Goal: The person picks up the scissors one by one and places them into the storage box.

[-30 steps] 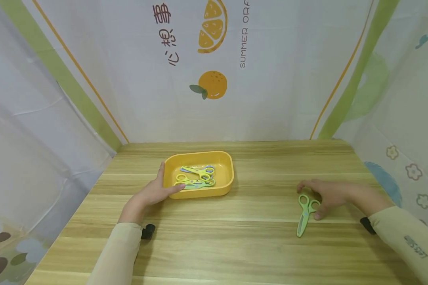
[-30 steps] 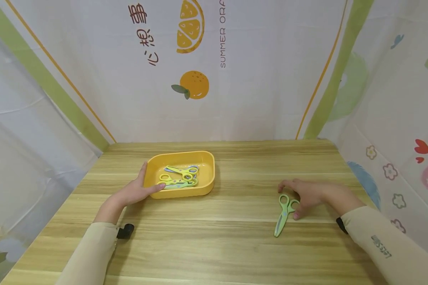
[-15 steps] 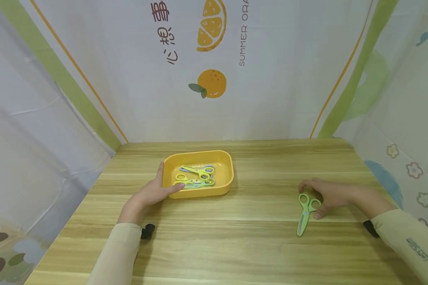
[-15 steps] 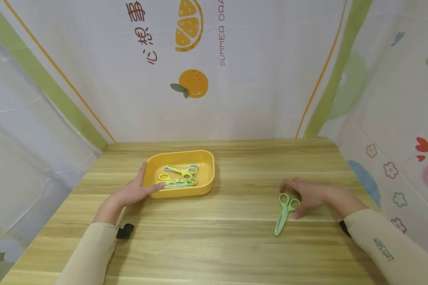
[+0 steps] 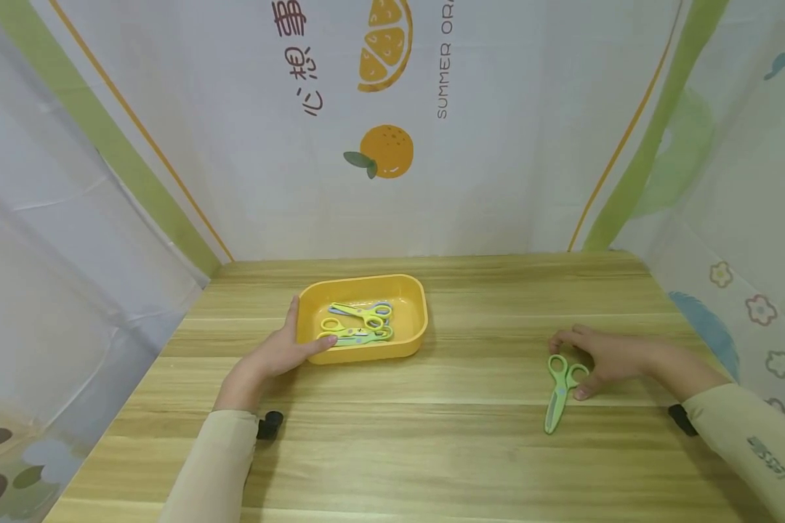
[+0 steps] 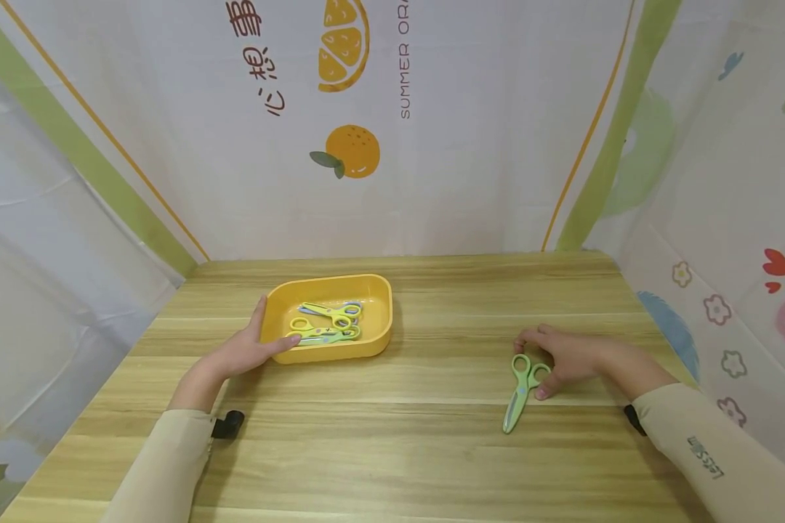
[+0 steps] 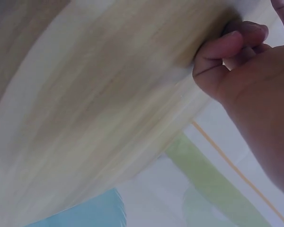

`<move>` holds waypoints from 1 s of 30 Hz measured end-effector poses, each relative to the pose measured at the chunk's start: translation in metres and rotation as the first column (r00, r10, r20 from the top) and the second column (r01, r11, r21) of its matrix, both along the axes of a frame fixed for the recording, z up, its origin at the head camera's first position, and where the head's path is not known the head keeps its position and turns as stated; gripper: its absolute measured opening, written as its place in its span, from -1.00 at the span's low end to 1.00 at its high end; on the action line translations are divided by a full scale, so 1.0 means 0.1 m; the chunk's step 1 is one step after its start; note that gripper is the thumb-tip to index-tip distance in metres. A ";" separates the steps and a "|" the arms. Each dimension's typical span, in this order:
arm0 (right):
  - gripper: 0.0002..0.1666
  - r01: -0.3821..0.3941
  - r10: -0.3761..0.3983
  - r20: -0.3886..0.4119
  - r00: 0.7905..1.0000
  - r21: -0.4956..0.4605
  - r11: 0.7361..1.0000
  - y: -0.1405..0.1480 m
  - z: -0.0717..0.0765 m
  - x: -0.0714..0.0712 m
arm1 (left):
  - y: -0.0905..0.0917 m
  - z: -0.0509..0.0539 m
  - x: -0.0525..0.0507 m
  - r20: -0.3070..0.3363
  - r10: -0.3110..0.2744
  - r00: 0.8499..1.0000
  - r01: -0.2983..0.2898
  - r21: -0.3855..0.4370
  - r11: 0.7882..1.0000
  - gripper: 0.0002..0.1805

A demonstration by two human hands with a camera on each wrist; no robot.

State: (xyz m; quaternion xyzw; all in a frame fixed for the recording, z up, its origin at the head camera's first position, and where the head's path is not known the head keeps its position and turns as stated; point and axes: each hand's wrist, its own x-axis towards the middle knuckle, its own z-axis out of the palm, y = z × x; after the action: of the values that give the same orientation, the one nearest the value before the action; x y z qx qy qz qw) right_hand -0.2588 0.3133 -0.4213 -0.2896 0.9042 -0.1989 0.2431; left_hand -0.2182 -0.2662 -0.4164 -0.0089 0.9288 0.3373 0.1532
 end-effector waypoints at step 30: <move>-0.01 -0.012 0.009 -0.030 1.000 -0.097 0.995 0.02 -0.06 -0.04 | 0.02 0.00 0.00 -0.007 -0.002 1.000 0.002 0.011 1.000 0.47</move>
State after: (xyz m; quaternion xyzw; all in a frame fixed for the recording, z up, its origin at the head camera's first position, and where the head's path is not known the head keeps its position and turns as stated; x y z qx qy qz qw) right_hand -0.2629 0.3155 -0.4269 -0.3089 0.8953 -0.2371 0.2164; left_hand -0.2177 -0.2644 -0.4165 -0.0059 0.9274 0.3424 0.1505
